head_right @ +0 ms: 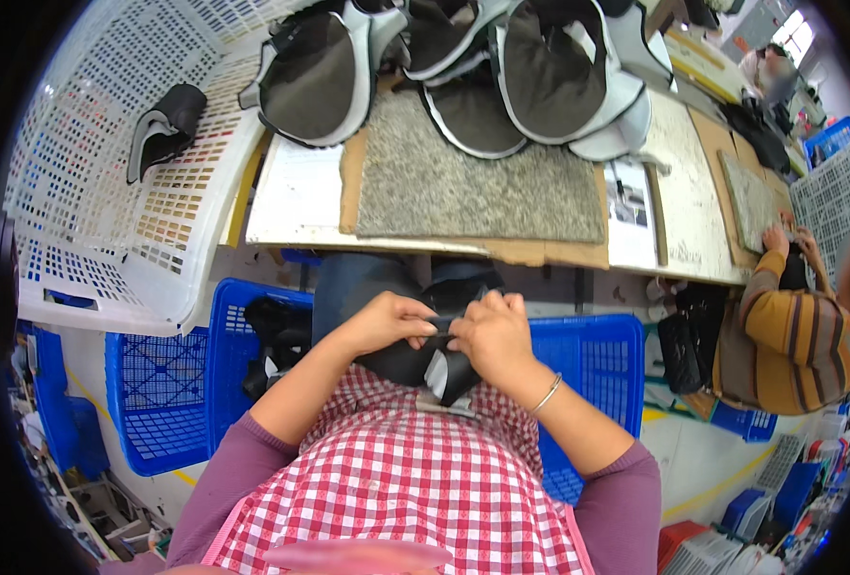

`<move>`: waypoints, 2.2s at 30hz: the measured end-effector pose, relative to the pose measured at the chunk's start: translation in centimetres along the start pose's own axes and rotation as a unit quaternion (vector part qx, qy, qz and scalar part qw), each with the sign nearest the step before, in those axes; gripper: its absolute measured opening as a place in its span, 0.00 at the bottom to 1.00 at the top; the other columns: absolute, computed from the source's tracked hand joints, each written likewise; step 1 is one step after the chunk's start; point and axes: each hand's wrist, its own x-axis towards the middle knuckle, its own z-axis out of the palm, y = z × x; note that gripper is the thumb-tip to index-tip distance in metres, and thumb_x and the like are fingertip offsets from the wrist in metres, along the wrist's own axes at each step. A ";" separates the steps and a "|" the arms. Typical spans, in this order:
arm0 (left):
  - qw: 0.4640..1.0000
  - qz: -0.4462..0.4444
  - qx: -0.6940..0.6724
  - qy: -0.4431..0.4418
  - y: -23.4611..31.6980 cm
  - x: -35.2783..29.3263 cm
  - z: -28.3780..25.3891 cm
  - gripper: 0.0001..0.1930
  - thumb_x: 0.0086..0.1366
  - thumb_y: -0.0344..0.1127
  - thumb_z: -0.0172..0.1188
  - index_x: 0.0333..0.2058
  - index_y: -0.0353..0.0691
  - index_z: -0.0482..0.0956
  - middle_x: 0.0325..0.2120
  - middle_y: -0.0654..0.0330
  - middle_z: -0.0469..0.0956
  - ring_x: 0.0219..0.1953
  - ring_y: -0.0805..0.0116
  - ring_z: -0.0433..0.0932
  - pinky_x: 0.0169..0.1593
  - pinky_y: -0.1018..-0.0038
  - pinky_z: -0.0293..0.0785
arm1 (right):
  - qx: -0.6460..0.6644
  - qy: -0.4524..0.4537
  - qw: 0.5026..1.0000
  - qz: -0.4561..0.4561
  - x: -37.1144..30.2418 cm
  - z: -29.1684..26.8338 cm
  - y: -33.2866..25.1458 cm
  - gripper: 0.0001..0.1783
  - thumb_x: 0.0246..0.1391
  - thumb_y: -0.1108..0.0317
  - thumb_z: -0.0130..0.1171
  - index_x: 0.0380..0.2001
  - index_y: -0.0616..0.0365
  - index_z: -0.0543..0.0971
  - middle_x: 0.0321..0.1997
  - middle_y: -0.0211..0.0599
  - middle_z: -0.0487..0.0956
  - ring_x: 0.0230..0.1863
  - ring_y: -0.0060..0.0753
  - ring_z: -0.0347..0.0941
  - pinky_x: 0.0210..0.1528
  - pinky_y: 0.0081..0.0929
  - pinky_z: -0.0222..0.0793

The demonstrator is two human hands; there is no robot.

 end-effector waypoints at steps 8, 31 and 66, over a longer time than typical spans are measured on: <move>0.977 0.162 0.038 0.135 -4.1 -0.9 0.9 0.12 0.67 0.21 0.63 0.48 0.30 0.86 0.35 0.63 0.87 0.33 0.78 0.81 0.41 0.78 0.79 | 0.096 -0.018 0.995 -0.010 1.1 1.2 2.3 0.16 0.44 0.58 0.77 0.35 0.47 0.82 0.33 0.29 0.82 0.41 0.39 0.77 0.51 0.40 0.62; 0.985 0.108 0.043 0.126 -2.7 -0.5 0.6 0.12 0.70 0.27 0.63 0.49 0.30 0.86 0.34 0.58 0.87 0.31 0.75 0.82 0.39 0.77 0.81 | 0.179 -0.068 0.980 0.056 1.6 1.9 3.3 0.15 0.52 0.58 0.74 0.37 0.52 0.81 0.33 0.33 0.84 0.38 0.38 0.80 0.51 0.35 0.65; 0.983 0.140 0.120 -0.015 -1.6 -5.0 -1.8 0.12 0.72 0.31 0.64 0.50 0.31 0.86 0.38 0.64 0.81 0.41 0.76 0.79 0.48 0.77 0.75 | 0.366 -0.084 0.900 0.220 -0.6 -0.2 -0.3 0.22 0.54 0.58 0.76 0.47 0.61 0.86 0.37 0.43 0.89 0.37 0.36 0.86 0.42 0.32 0.80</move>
